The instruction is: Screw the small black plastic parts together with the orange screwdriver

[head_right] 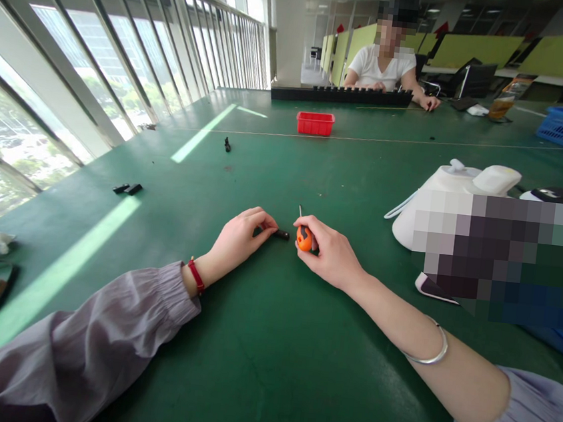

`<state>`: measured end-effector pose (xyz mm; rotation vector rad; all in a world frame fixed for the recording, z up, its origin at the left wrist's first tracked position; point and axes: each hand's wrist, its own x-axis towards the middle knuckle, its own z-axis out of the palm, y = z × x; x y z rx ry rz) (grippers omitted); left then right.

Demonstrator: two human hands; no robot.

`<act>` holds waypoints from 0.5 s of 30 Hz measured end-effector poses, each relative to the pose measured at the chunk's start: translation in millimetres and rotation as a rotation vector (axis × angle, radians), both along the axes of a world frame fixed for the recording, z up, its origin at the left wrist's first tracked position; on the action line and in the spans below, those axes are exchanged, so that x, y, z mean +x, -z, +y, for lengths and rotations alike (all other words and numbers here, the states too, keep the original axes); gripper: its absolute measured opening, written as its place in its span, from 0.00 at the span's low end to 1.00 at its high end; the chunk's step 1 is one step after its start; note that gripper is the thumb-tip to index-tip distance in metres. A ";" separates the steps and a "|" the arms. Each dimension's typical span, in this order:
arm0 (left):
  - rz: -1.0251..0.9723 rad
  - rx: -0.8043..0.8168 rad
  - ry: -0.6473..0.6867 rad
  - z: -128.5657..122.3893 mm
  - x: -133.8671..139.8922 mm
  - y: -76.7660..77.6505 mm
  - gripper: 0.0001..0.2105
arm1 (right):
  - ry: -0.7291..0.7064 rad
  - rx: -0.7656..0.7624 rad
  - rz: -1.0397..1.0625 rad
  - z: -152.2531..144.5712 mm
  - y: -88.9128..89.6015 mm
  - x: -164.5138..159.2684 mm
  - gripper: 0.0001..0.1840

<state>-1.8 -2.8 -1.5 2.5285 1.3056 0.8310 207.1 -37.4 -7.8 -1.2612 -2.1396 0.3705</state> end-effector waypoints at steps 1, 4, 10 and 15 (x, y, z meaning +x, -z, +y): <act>-0.007 -0.005 0.002 -0.1 0.0 -0.4 0.05 | -0.001 0.004 0.000 0.1 0.3 0.1 0.17; -0.019 -0.012 0.013 0.0 -0.3 -0.7 0.05 | -0.002 0.009 -0.006 0.5 1.4 0.4 0.17; -0.014 -0.010 0.034 0.5 -0.8 1.1 0.06 | -0.003 -0.002 -0.007 0.4 1.3 0.5 0.17; -0.019 -0.012 0.032 0.4 -0.5 1.1 0.07 | -0.012 0.013 -0.011 0.4 0.8 0.7 0.17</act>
